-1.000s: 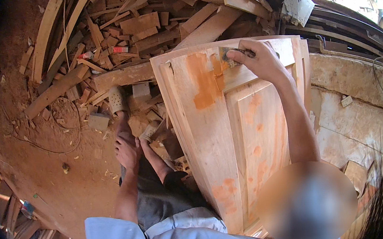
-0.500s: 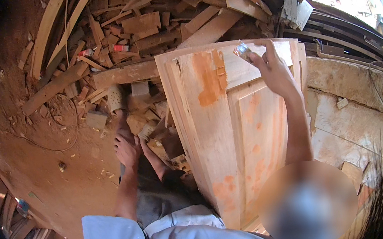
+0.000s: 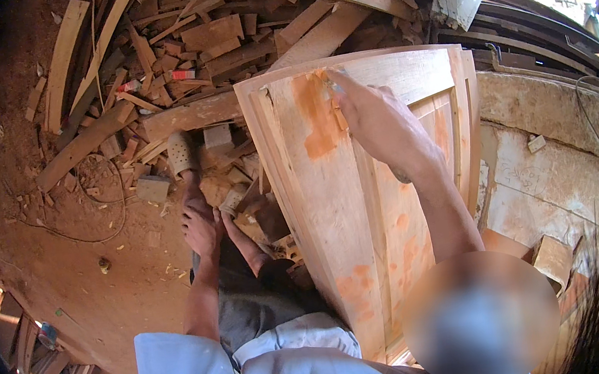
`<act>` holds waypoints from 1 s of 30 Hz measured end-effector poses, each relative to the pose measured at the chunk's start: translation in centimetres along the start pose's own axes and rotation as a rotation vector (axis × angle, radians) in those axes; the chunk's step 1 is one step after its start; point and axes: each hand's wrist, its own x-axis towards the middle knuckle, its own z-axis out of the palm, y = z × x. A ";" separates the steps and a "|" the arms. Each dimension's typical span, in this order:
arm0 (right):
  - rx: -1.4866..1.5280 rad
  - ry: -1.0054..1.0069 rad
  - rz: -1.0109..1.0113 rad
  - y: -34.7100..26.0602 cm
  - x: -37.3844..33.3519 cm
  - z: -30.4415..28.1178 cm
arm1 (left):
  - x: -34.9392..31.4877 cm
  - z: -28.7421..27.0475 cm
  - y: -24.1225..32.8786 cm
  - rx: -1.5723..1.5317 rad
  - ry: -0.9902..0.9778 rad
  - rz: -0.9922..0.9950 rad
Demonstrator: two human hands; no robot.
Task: The person applies a brown substance to the panels and edges of a wooden door using a brush, periodically dipping the brush into a white bucket.
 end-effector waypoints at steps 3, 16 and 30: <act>0.080 -0.151 0.149 -1.4 -0.7 -1.1 | 0.0 0.7 -0.5 0.022 -0.010 0.008; -0.122 -0.382 0.036 1.7 -6.2 -1.6 | 0.2 0.2 -0.2 0.005 -0.023 -0.019; 0.517 -0.074 0.036 10.1 -1.2 -1.3 | 0.2 0.2 -1.2 -0.039 -0.029 -0.060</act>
